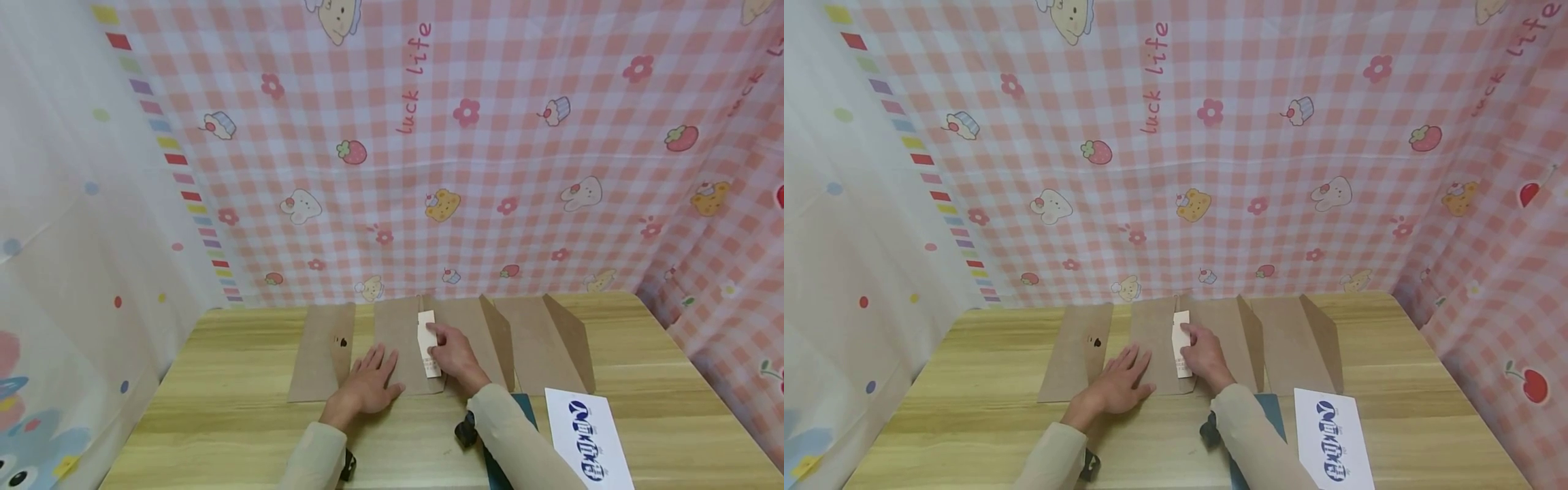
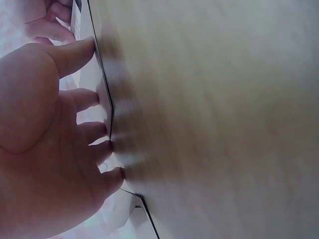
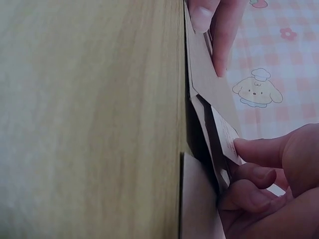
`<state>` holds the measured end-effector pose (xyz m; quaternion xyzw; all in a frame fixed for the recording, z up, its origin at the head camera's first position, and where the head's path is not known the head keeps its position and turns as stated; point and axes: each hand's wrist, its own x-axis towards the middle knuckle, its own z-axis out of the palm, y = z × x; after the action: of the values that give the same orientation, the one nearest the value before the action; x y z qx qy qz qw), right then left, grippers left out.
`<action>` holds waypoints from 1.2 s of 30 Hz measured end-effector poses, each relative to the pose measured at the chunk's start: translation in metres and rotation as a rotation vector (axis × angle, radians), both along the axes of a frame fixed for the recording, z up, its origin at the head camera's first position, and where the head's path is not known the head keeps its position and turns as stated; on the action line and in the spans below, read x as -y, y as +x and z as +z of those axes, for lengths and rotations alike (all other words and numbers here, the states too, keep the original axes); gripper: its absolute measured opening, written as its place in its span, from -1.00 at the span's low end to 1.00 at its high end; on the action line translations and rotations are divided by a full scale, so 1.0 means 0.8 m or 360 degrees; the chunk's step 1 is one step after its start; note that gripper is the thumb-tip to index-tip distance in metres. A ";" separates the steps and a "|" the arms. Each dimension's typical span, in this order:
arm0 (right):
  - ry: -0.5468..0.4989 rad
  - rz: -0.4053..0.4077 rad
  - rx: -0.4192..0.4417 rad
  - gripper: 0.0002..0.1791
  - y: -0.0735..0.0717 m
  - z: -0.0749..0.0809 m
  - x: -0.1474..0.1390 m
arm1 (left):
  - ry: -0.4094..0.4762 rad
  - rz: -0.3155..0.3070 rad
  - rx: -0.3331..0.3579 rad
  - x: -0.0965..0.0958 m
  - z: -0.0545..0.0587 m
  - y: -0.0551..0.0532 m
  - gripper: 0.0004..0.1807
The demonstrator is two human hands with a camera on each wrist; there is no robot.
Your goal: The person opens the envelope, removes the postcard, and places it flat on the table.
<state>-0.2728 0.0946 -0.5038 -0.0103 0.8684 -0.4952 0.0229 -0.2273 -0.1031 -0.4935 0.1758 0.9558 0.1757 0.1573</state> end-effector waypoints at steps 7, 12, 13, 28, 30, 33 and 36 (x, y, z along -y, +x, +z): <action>0.0032 0.0006 0.0000 -0.45 0.001 0.001 -0.002 | 0.0007 -0.0003 0.0000 0.001 0.004 0.000 -0.25; 0.0061 0.0010 -0.0015 -0.46 0.001 0.000 -0.003 | 0.0002 -0.0008 0.0008 0.000 0.007 0.001 -0.25; 0.0059 0.0010 -0.0013 -0.46 0.001 0.000 -0.003 | 0.0003 -0.0008 0.0012 0.000 0.007 0.001 -0.25; 0.0072 0.0005 -0.0039 -0.47 0.002 0.000 -0.007 | -0.0012 -0.0013 0.0031 -0.001 0.008 0.000 -0.26; 0.0062 0.0011 -0.0040 -0.47 0.002 0.000 -0.007 | -0.0017 -0.0018 0.0026 -0.001 0.008 0.000 -0.26; 0.0054 0.0014 -0.0038 -0.46 0.003 0.001 -0.007 | -0.0021 -0.0023 0.0020 0.000 0.009 0.001 -0.25; 0.0054 0.0010 -0.0026 -0.46 0.004 0.001 -0.007 | -0.0023 -0.0021 0.0026 0.000 0.008 0.002 -0.25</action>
<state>-0.2692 0.1000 -0.5031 -0.0166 0.8767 -0.4804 0.0176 -0.2259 -0.1033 -0.4873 0.1796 0.9545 0.1691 0.1675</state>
